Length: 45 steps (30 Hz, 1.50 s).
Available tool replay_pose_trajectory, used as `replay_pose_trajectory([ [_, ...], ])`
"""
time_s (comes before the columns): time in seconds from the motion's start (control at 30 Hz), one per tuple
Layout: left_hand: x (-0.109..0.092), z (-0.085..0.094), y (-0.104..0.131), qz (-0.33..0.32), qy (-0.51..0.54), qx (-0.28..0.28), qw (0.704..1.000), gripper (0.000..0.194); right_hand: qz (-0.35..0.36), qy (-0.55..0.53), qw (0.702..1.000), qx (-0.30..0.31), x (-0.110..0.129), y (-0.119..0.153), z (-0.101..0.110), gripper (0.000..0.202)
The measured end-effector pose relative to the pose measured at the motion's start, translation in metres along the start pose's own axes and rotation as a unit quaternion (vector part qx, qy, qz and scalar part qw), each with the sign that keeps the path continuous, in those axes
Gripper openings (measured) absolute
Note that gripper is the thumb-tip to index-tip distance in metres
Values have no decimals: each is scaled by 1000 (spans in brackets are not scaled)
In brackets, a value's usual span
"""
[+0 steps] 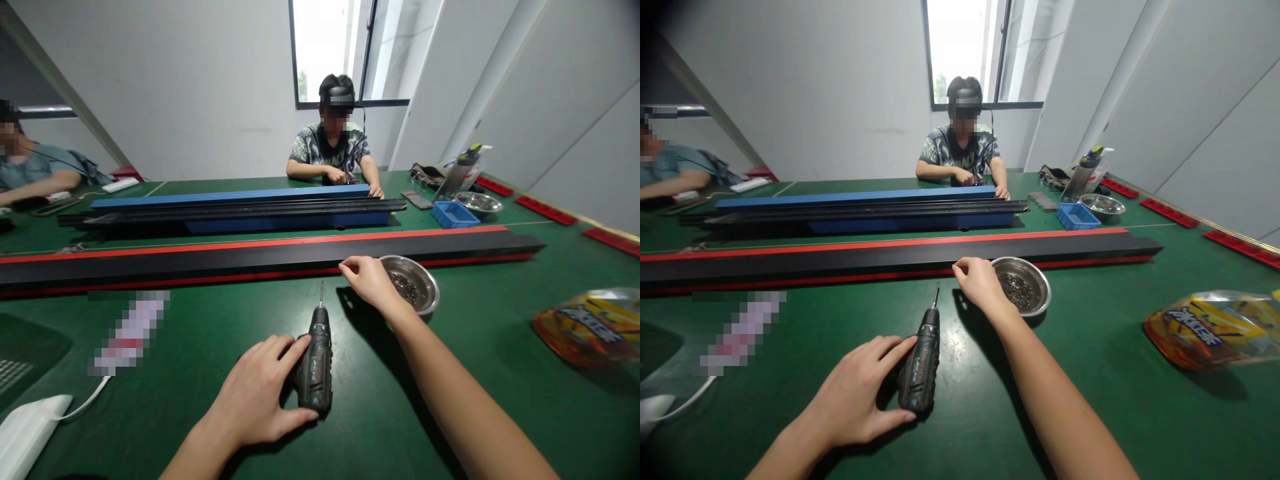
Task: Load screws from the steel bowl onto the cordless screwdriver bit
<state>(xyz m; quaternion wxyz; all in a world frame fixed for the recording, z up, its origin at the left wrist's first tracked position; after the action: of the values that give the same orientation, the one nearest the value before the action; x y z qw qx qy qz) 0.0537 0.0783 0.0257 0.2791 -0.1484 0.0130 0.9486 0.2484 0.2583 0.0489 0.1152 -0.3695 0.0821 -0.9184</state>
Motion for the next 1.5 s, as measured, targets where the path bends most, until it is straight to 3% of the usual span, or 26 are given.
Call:
replay_pose_trajectory([
  [0.1, 0, -1, 0, 0, 3, 6, 1000, 96, -1, -54, 999, -7, 0, 3, -24, 21],
  [0.23, -1, -1, 0, 2, 5, 11, 1000, 97, -38, -122, 992, -20, -20, 7, -53, 21],
  [0.4, -2, -2, 0, 4, 3, 14, 1000, 99, -44, -157, 987, 5, -32, 9, -74, 22],
  [1.1, -2, -2, 0, -4, 2, 4, 1000, 98, -31, -112, 993, 7, -30, 11, -71, 28],
  [1.37, -1, -1, 0, -3, -1, -1, 1000, 99, -64, -155, 986, -13, -39, 13, -68, 45],
  [1.5, -1, -3, 0, -4, -4, 4, 1000, 100, -40, -205, 978, 6, -34, 15, -71, 47],
])
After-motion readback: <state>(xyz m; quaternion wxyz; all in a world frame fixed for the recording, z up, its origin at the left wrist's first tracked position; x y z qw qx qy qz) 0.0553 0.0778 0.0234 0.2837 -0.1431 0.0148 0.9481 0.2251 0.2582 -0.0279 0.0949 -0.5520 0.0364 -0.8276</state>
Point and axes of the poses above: each hand's wrist, its own y-axis away from the middle knuckle, its own z-axis out of the back of the hand, x = y × z, the point moved 10 cm from there along -y, towards the middle knuckle, and after that the axes turned 3 degrees about -y, right-handed, at the moved point
